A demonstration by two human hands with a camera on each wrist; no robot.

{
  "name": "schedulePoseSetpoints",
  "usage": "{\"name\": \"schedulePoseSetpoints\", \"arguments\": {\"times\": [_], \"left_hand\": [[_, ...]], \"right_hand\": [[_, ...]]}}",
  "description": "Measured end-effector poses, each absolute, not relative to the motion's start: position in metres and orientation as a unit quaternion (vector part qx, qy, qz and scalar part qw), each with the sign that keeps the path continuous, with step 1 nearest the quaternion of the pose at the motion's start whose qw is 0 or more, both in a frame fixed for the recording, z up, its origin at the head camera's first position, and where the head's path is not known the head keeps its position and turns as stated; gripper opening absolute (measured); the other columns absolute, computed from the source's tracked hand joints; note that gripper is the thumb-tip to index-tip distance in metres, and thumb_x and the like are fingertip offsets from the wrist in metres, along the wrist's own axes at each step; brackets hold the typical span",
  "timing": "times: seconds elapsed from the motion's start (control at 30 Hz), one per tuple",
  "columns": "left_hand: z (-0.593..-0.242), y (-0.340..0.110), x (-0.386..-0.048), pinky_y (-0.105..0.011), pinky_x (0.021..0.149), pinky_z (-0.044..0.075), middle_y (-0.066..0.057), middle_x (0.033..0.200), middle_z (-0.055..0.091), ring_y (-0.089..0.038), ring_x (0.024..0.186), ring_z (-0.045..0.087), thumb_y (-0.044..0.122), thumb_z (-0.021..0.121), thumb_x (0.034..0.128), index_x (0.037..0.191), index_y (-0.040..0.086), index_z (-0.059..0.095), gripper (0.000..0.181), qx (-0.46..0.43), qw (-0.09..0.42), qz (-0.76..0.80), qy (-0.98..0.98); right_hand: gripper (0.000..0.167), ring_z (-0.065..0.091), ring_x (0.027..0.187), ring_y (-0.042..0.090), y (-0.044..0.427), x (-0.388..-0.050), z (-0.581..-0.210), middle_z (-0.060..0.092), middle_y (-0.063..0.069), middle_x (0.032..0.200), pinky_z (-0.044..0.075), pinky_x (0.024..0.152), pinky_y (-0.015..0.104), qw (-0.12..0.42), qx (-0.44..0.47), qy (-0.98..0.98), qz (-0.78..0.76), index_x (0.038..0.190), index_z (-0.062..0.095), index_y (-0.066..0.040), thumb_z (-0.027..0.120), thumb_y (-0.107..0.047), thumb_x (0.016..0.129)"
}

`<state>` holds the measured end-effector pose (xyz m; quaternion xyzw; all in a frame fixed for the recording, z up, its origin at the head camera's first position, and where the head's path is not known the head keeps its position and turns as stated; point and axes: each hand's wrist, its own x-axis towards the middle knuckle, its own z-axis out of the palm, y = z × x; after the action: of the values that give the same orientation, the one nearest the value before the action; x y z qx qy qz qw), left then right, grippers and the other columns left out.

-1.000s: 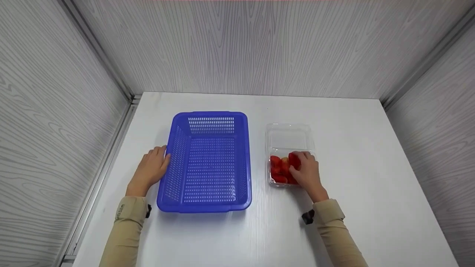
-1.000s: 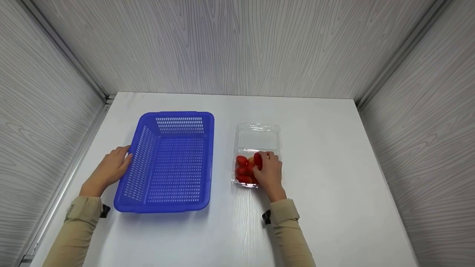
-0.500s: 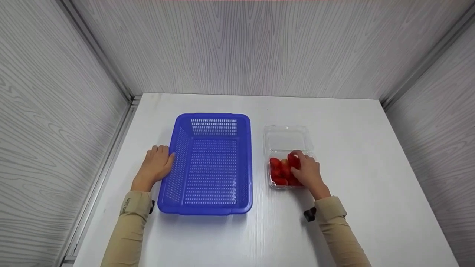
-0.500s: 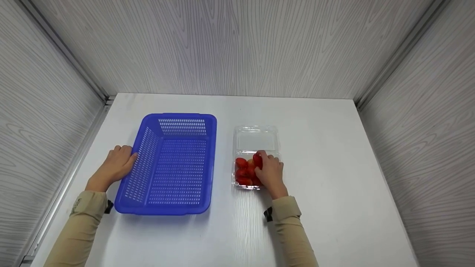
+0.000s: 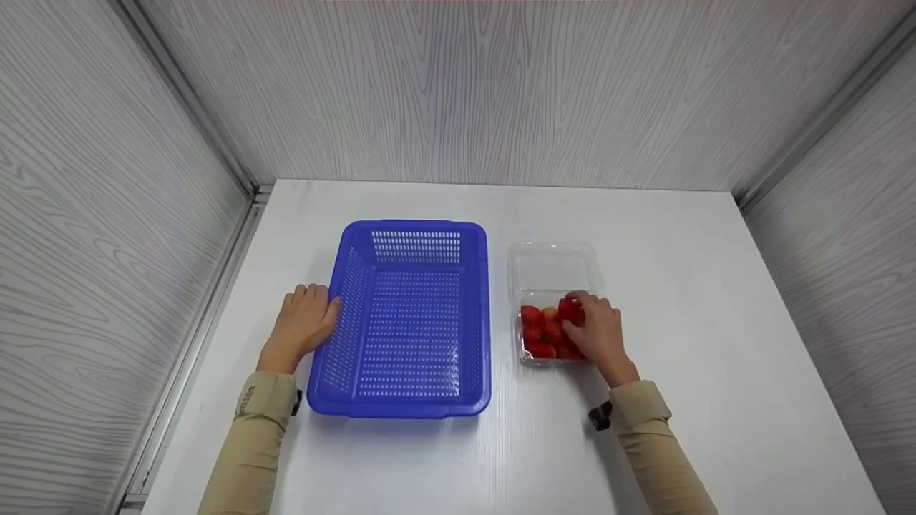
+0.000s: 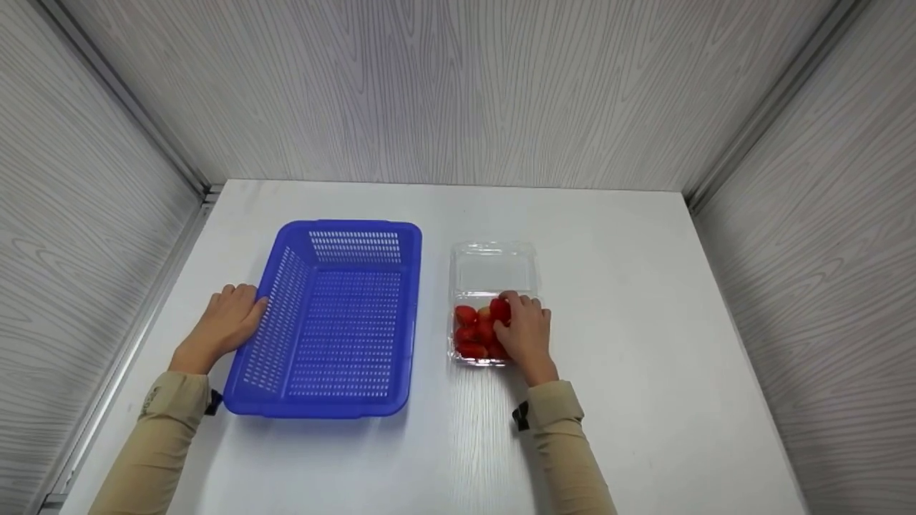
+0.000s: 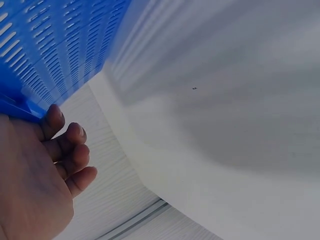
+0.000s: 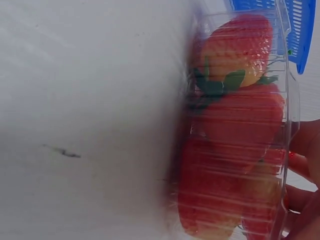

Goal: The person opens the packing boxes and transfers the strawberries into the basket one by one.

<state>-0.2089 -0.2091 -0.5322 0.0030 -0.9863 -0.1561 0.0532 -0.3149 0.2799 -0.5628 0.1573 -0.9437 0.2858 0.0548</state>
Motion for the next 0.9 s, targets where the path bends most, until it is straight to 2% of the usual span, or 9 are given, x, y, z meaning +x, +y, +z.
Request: {"name": "schedulePoseSetpoints", "arguments": {"times": [0.13, 0.3, 0.7, 0.9], "left_hand": [[-0.533, -0.21, -0.21, -0.056, 0.087, 0.034, -0.022, 0.094, 0.054, -0.042, 0.094, 0.048, 0.024, 0.039, 0.1039, 0.101, -0.008, 0.052, 0.035, 0.006, 0.051, -0.159, -0.986], [-0.535, -0.21, -0.208, -0.056, 0.087, 0.034, -0.024, 0.098, 0.054, -0.042, 0.095, 0.048, 0.023, 0.033, 0.105, 0.103, -0.008, 0.052, 0.036, 0.009, 0.052, -0.168, -0.984], [-0.536, -0.208, -0.208, -0.056, 0.087, 0.035, -0.025, 0.098, 0.054, -0.042, 0.095, 0.048, 0.022, 0.032, 0.1056, 0.104, -0.009, 0.052, 0.037, 0.008, 0.053, -0.156, -0.986], [-0.534, -0.208, -0.207, -0.056, 0.086, 0.035, -0.025, 0.095, 0.054, -0.043, 0.094, 0.049, 0.021, 0.034, 0.105, 0.102, -0.009, 0.052, 0.035, 0.008, 0.059, -0.149, -0.987]], "right_hand": [[0.043, 0.055, 0.105, 0.035, 0.28, -0.314, -0.56, 0.062, 0.018, 0.114, 0.045, 0.089, 0.051, 0.072, 0.154, -0.926, 0.337, 0.124, 0.06, -0.01, 0.074, -0.014, 0.084], [0.045, 0.056, 0.105, 0.03, 0.279, -0.318, -0.556, 0.056, 0.014, 0.115, 0.053, 0.085, 0.047, 0.087, 0.158, -0.899, 0.399, 0.127, 0.061, -0.008, 0.074, -0.008, 0.084], [0.045, 0.059, 0.091, 0.024, 0.245, -0.329, -0.515, 0.055, 0.011, 0.111, 0.053, 0.085, 0.046, 0.103, 0.206, -0.853, 0.468, 0.129, 0.062, -0.006, 0.074, -0.008, 0.086], [0.041, 0.06, 0.085, 0.025, 0.209, -0.338, -0.492, 0.057, 0.015, 0.106, 0.054, 0.08, 0.04, 0.143, 0.264, -0.83, 0.471, 0.123, 0.065, -0.002, 0.075, -0.004, 0.082]]}}
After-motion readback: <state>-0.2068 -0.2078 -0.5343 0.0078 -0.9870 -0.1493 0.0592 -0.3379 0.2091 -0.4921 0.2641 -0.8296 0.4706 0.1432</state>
